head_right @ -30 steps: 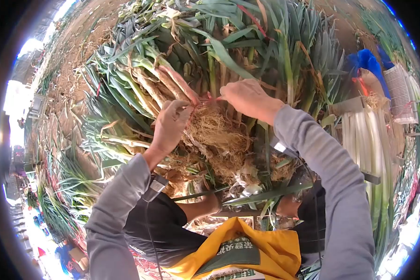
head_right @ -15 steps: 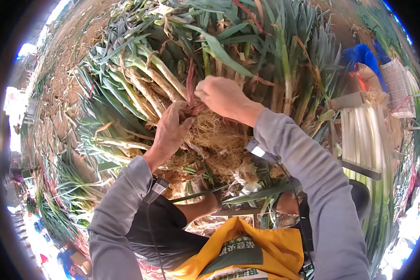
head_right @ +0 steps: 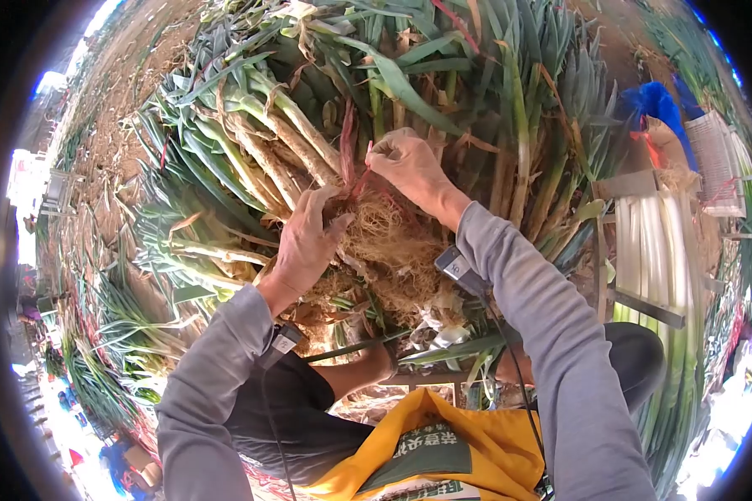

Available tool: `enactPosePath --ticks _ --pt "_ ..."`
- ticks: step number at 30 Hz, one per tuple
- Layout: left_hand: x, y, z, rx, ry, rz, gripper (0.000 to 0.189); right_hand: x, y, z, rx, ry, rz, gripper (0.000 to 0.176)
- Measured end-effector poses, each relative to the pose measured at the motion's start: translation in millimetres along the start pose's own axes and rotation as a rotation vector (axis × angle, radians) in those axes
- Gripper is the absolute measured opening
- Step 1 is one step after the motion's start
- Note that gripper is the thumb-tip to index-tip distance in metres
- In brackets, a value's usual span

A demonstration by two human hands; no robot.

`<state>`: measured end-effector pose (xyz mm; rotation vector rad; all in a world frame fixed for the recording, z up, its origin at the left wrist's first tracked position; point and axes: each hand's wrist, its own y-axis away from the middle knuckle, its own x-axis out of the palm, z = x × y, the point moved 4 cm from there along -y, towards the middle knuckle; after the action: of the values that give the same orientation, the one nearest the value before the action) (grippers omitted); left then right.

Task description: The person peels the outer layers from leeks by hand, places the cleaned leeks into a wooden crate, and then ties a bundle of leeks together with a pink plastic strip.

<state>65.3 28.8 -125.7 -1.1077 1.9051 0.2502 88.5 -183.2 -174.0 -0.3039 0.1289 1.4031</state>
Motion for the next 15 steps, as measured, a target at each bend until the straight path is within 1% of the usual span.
enactPosePath --ticks 1,3,4,6,7,8,9,10,12,15 --pt "0 -1 -3 -0.005 -0.004 0.000 0.041 2 -1 12 -0.072 -0.007 -0.023 0.015" --pt "2 -3 -7 -0.017 0.028 -0.007 0.037 9 3 17 0.276 -0.292 0.129 0.012" --pt "6 -5 -7 -0.017 0.023 -0.004 0.037 11 3 18 0.275 -0.298 0.129 0.012" --pt "10 -9 -6 -0.007 0.092 -0.085 0.037 15 4 21 0.356 -0.548 0.206 0.014" --pt "13 -11 -2 -0.054 0.143 -0.045 0.034 16 5 23 0.356 -0.548 0.207 0.014" --pt "14 -12 -1 -0.055 0.143 -0.046 0.034 18 7 25 0.371 -0.622 0.175 0.012" --pt "15 -15 -2 -0.032 0.116 -0.006 0.033 18 10 30 0.384 -0.695 0.146 0.010" --pt "15 -16 -4 -0.009 0.088 0.035 0.032 17 15 36 0.385 -0.694 0.151 0.010" --pt "14 -16 -1 -0.010 0.087 0.055 0.032 4 27 53 0.333 -0.810 0.165 0.011" --pt "19 -14 5 0.024 0.095 0.070 0.034 -26 43 84 0.282 -0.861 0.133 0.008"
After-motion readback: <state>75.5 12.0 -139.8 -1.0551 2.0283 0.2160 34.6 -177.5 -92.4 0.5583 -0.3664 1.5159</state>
